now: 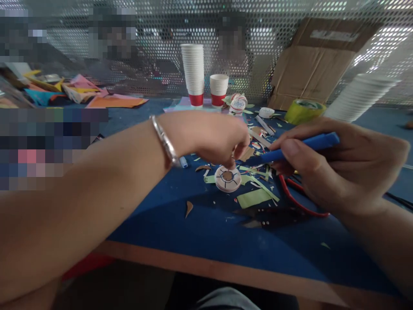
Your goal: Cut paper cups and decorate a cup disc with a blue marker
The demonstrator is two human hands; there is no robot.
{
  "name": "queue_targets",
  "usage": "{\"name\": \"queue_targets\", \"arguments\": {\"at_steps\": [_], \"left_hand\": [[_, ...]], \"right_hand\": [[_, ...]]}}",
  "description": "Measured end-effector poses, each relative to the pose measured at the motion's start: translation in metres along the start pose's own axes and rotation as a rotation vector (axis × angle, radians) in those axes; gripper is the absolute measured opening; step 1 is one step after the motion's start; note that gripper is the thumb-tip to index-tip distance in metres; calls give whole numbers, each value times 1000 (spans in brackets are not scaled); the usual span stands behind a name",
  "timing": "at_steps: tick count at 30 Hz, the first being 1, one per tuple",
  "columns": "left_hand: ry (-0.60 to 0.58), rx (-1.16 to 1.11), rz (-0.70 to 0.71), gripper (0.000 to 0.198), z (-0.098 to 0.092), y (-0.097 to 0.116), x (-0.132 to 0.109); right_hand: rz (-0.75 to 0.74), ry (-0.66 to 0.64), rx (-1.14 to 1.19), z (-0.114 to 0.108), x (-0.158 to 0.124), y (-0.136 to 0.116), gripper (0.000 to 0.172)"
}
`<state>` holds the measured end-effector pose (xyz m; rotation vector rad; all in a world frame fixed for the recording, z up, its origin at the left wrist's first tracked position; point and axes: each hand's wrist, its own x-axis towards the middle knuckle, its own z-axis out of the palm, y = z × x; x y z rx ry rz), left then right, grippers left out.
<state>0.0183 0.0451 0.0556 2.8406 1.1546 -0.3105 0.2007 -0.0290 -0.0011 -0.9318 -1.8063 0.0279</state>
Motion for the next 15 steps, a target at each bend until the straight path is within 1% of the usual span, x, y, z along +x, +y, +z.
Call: {"name": "queue_targets", "arguments": {"at_steps": [1, 5, 7, 9, 11, 13, 15], "left_hand": [[-25, -14, 31, 32, 4, 0, -3], [-75, -26, -29, 28, 15, 3, -10], [-48, -62, -34, 34, 17, 4, -12], [34, -83, -8, 40, 19, 4, -15], [91, -79, 26, 34, 22, 4, -18], [77, -86, 29, 23, 24, 4, -21], [62, -103, 8, 20, 26, 5, -23]], "right_hand": [[2, 11, 1, 0, 0, 0, 9], [-9, 1, -3, 0, 0, 1, 9], [-26, -18, -19, -1, 0, 1, 8], [-35, -25, -21, -2, 0, 0, 7], [-39, -25, -21, -3, 0, -1, 7], [-44, -22, -26, -4, 1, -1, 8], [-50, -14, -41, -4, 1, -2, 9]]}}
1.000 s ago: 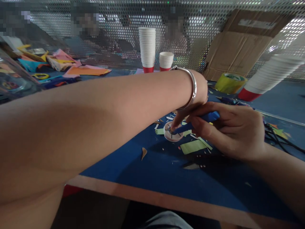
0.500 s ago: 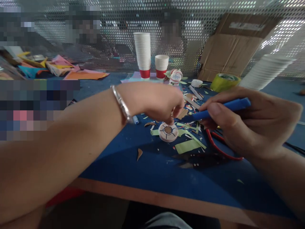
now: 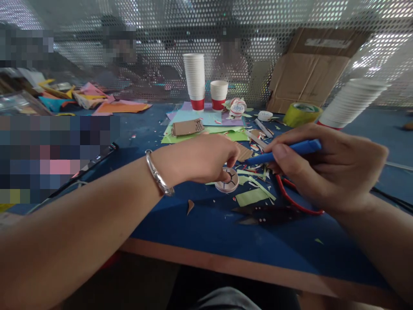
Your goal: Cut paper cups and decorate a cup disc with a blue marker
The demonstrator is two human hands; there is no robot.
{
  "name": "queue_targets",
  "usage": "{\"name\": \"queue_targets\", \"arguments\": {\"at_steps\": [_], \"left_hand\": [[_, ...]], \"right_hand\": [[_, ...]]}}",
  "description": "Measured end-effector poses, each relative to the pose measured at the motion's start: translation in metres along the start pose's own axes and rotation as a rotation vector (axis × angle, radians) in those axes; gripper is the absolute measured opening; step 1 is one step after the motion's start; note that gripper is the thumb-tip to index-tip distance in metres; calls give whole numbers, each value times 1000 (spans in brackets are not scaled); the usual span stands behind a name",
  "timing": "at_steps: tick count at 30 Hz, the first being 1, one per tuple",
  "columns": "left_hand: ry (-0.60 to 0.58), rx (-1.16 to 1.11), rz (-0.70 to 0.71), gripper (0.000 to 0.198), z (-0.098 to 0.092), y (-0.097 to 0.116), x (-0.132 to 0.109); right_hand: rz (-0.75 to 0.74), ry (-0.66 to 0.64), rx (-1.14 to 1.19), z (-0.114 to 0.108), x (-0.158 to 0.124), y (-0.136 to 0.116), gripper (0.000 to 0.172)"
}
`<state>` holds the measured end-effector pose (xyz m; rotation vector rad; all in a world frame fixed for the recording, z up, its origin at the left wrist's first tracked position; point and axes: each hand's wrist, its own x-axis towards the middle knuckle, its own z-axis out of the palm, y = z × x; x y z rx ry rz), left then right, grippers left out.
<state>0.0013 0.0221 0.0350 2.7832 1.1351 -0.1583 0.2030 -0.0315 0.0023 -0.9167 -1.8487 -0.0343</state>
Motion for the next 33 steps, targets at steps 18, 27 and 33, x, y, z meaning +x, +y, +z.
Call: {"name": "queue_targets", "arguments": {"at_steps": [18, 27, 33], "left_hand": [[53, -298, -75, 8, 10, -10, -9], [44, -152, -246, 10, 10, -59, -10], [11, -165, -196, 52, 11, -58, -25]], "right_hand": [[-8, -33, -63, -1, 1, 1, 5], [84, -136, 85, 4, 0, 3, 3], [166, -288, 136, 10, -1, 3, 8]]}}
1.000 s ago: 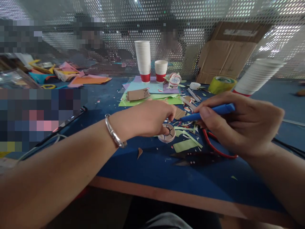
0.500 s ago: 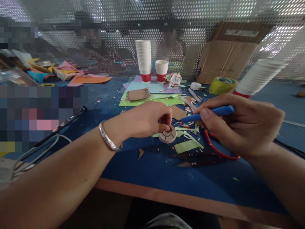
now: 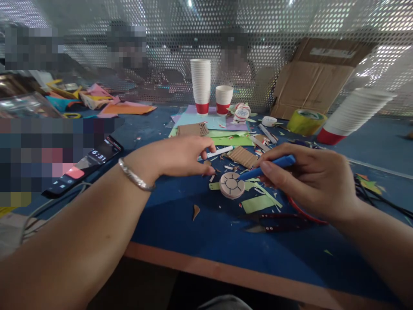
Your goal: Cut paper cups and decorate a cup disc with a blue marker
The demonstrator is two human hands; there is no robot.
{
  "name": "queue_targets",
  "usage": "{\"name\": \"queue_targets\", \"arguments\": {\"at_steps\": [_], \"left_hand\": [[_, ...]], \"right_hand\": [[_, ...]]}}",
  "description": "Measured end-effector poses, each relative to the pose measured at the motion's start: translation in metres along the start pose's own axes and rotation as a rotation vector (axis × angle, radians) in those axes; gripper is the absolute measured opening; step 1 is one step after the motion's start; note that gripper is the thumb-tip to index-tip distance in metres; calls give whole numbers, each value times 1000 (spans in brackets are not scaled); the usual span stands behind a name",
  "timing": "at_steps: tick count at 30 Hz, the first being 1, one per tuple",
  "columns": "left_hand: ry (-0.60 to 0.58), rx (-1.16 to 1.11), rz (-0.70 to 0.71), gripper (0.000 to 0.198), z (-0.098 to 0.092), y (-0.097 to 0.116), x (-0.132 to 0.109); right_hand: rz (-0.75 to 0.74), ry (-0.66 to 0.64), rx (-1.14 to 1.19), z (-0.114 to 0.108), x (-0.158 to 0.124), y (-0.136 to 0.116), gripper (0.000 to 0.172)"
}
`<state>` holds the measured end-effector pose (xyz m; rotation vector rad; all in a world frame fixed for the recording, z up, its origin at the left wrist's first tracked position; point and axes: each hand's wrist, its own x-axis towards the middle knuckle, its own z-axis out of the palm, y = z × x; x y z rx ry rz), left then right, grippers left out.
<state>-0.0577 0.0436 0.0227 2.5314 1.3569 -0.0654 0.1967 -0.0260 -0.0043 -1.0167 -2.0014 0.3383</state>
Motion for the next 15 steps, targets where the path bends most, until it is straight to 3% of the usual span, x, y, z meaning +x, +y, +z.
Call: {"name": "queue_targets", "arguments": {"at_steps": [5, 11, 15], "left_hand": [[-46, -16, 140, 80, 6, 19, -7], [-50, -16, 169, 74, 16, 31, -1], [-48, -69, 196, 58, 20, 33, 3]], "right_hand": [[27, -54, -5, 4, 1, 3, 9], [15, -101, 33, 5, 2, 2, 7], [2, -129, 25, 5, 3, 1, 7]]}}
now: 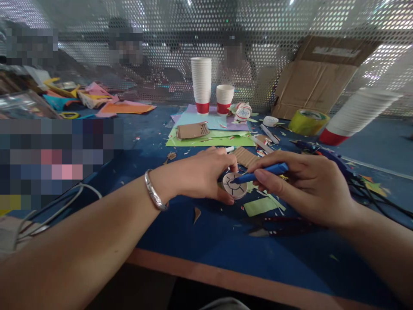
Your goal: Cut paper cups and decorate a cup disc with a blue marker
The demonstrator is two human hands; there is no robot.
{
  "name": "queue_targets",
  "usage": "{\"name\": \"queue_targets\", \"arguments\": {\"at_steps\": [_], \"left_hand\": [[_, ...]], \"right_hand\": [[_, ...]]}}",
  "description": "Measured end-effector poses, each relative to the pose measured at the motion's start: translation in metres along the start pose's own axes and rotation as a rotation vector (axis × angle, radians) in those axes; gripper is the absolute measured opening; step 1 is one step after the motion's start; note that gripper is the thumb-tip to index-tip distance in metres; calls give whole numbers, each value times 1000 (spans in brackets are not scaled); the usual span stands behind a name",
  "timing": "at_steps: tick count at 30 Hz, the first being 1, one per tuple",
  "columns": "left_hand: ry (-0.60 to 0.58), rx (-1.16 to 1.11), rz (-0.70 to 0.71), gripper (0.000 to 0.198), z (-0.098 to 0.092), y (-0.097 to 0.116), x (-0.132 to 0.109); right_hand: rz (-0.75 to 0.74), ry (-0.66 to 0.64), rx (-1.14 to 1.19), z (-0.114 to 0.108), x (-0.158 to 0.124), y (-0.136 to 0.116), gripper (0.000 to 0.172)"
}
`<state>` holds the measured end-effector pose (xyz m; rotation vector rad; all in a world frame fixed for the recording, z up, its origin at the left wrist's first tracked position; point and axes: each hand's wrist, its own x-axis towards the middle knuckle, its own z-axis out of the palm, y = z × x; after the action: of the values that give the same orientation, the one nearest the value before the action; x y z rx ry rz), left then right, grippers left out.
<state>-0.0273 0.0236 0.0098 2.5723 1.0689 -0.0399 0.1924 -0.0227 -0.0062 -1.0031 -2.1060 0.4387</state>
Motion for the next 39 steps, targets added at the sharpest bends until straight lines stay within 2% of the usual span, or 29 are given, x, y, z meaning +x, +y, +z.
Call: {"name": "queue_targets", "arguments": {"at_steps": [5, 14, 24, 39], "left_hand": [[48, -27, 22, 56, 3, 0, 1], [54, 3, 36, 50, 0, 3, -2], [9, 15, 63, 45, -3, 2, 0], [-15, -8, 49, 42, -5, 1, -1]], "right_hand": [[6, -3, -23, 1, -1, 1, 9], [-16, -14, -70, 1, 0, 0, 9], [-41, -41, -58, 1, 2, -1, 9], [-53, 15, -108, 1, 1, -5, 6]]}}
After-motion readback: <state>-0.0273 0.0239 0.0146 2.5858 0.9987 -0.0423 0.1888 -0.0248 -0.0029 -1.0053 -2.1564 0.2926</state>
